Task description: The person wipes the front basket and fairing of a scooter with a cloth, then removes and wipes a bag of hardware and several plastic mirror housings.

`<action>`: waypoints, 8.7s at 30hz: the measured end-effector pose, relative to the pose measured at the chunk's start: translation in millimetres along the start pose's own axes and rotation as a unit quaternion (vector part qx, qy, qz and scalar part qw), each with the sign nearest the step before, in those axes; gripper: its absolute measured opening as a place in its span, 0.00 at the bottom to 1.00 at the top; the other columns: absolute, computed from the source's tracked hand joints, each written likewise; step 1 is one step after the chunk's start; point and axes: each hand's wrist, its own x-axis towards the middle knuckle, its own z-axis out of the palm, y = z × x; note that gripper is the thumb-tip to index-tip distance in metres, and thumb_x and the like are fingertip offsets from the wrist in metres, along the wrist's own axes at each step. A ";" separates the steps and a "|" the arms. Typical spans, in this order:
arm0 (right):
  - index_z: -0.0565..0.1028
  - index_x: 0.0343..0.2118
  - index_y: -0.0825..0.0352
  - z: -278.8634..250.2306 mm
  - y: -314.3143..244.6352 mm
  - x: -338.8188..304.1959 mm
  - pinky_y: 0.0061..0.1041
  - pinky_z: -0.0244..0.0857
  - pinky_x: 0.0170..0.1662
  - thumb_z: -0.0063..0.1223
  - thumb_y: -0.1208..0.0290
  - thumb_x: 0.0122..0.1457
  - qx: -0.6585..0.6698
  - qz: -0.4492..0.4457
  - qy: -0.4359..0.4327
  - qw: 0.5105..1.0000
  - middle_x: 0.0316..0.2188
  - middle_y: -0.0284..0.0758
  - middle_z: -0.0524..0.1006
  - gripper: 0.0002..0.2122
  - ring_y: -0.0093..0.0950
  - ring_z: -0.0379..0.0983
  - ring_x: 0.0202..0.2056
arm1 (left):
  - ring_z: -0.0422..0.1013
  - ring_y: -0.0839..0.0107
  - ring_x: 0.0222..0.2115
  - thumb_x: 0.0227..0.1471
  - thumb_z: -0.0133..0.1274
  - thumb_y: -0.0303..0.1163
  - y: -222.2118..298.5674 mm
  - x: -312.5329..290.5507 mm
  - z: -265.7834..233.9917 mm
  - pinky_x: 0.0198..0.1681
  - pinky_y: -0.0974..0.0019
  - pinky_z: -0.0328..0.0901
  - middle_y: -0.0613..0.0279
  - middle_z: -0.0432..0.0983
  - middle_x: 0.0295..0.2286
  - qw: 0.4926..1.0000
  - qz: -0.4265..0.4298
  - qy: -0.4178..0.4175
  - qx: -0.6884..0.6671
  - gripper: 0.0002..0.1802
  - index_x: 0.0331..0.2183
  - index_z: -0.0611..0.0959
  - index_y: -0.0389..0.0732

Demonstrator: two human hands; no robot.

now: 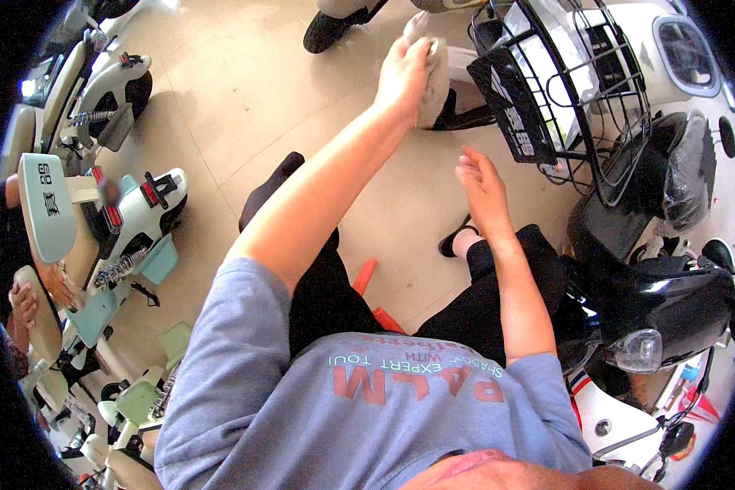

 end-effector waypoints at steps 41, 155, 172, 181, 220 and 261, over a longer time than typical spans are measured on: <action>0.73 0.48 0.64 64.0 -20.2 21.8 0.41 0.68 0.46 0.56 0.66 0.56 -0.293 -0.213 -0.294 0.885 0.38 0.41 0.76 0.17 0.41 0.74 0.42 | 0.70 0.78 0.36 0.56 0.47 0.32 0.1 61.4 11.1 0.44 0.73 0.64 0.68 0.78 0.33 0.965 0.031 -0.184 0.186 0.16 0.42 0.82 0.36; 0.63 0.61 0.63 -114.0 29.2 26.1 0.36 0.58 0.58 0.42 0.54 0.69 0.359 -0.018 0.559 0.747 0.55 0.38 0.69 0.23 0.32 0.64 0.59 | 0.69 0.75 0.46 0.61 0.50 0.36 106.0 111.3 12.0 0.52 0.70 0.61 0.64 0.75 0.45 0.934 -0.076 -0.275 0.217 0.20 0.50 0.79 0.35; 0.71 0.55 0.72 -162.6 60.7 110.0 0.36 0.58 0.62 0.26 0.50 0.69 0.459 0.069 0.403 0.789 0.54 0.45 0.73 0.30 0.38 0.69 0.55 | 0.64 0.86 0.23 0.57 0.57 0.42 90.9 184.8 84.0 0.25 0.78 0.59 0.76 0.73 0.24 0.829 -0.031 -0.448 0.333 0.16 0.38 0.85 0.38; 0.71 0.55 0.72 -146.6 41.9 91.8 0.37 0.59 0.61 0.27 0.49 0.68 0.446 0.093 0.392 0.799 0.54 0.45 0.73 0.29 0.39 0.69 0.54 | 0.68 0.80 0.33 0.51 0.58 0.34 62.3 163.5 80.1 0.39 0.72 0.65 0.68 0.75 0.30 0.871 0.058 -0.372 0.315 0.16 0.41 0.79 0.37; 0.71 0.53 0.71 -100.3 8.5 11.9 0.36 0.61 0.58 0.30 0.50 0.68 0.327 0.223 0.409 0.822 0.52 0.44 0.74 0.28 0.38 0.71 0.52 | 0.74 0.51 0.40 0.53 0.46 0.46 -24.6 228.0 146.4 0.46 0.57 0.66 0.50 0.80 0.38 0.910 0.076 -0.374 0.159 0.22 0.38 0.83 0.40; 0.72 0.52 0.70 -88.9 19.4 88.9 0.36 0.64 0.56 0.32 0.50 0.68 0.362 0.163 0.370 0.840 0.50 0.44 0.75 0.26 0.38 0.72 0.50 | 0.75 0.51 0.36 0.49 0.50 0.51 19.2 182.7 70.8 0.43 0.57 0.67 0.45 0.80 0.33 0.894 -0.034 -0.361 0.264 0.26 0.35 0.84 0.36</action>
